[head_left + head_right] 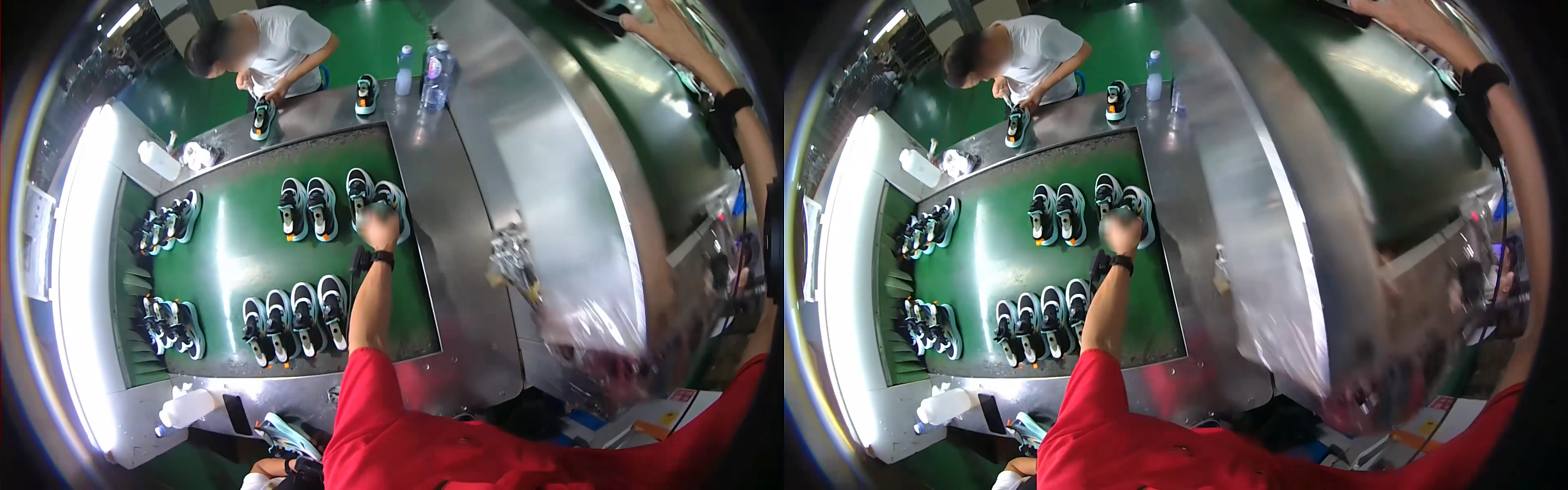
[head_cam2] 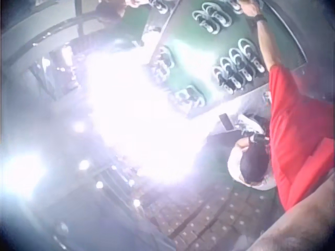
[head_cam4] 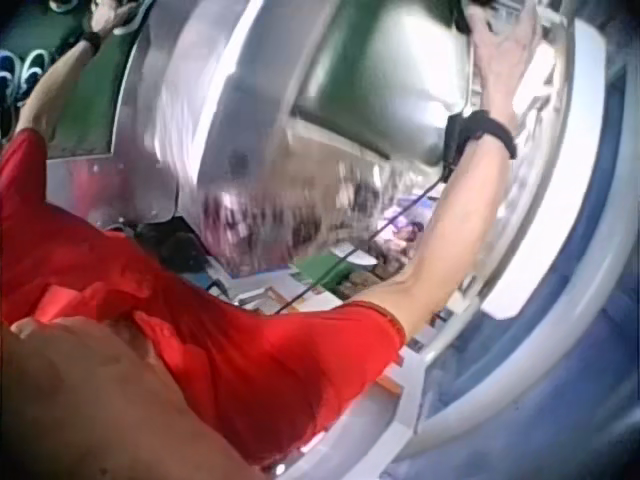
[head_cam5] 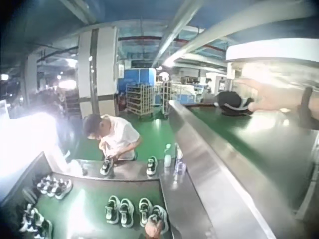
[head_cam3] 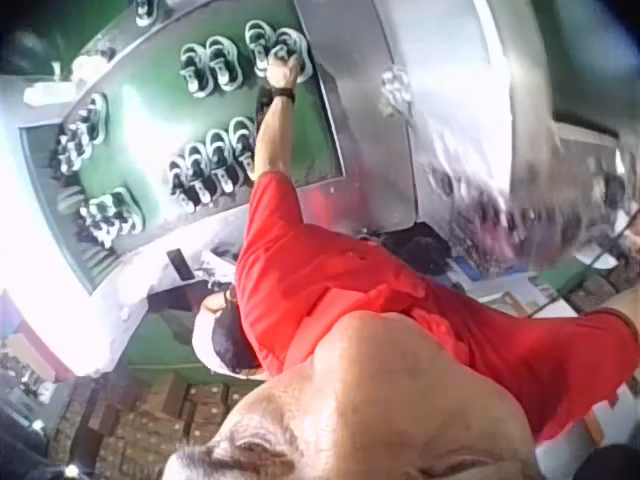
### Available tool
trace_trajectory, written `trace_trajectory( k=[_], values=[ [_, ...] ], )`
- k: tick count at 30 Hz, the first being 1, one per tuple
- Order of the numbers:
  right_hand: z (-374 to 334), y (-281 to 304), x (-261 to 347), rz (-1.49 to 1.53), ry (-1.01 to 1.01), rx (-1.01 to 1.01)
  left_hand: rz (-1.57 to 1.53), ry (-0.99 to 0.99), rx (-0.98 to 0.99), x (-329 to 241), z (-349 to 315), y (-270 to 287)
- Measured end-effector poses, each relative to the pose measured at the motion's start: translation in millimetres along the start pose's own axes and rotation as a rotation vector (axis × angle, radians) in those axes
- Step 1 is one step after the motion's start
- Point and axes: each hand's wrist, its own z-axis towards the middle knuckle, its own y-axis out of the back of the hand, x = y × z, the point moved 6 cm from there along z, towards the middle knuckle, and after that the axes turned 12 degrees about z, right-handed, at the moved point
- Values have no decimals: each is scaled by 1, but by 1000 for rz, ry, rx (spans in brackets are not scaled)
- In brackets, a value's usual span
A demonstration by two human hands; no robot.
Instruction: Operator places shoes into an industrial press machine and then removes them onto a conveyor belt.
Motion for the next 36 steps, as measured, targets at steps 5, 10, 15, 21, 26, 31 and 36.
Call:
trace_trajectory(
  k=[5, 10, 15, 21, 26, 31, 36],
  values=[
    [83, -42, -27, -340, 144, -68, 89, -107, -151, -14, 30, -21],
    [91, -29, -58, -182, 40, -49, 134, -91, -232, -12, 36, -27],
    [73, 8, -101, -57, -64, -120, 71, -217, -192, -14, 17, -11],
    [36, 65, -154, -189, -59, -372, -573, -224, 408, -11, -178, 22],
    [-94, 141, -146, 90, -169, -655, -841, 0, 1104, -66, -395, 70],
    [-274, 188, -95, 472, -118, -891, -1016, -253, 1513, -179, -490, 126],
    [-467, 177, -65, 476, -113, -1008, -1263, -304, 2172, -302, -578, 164]
  ],
)
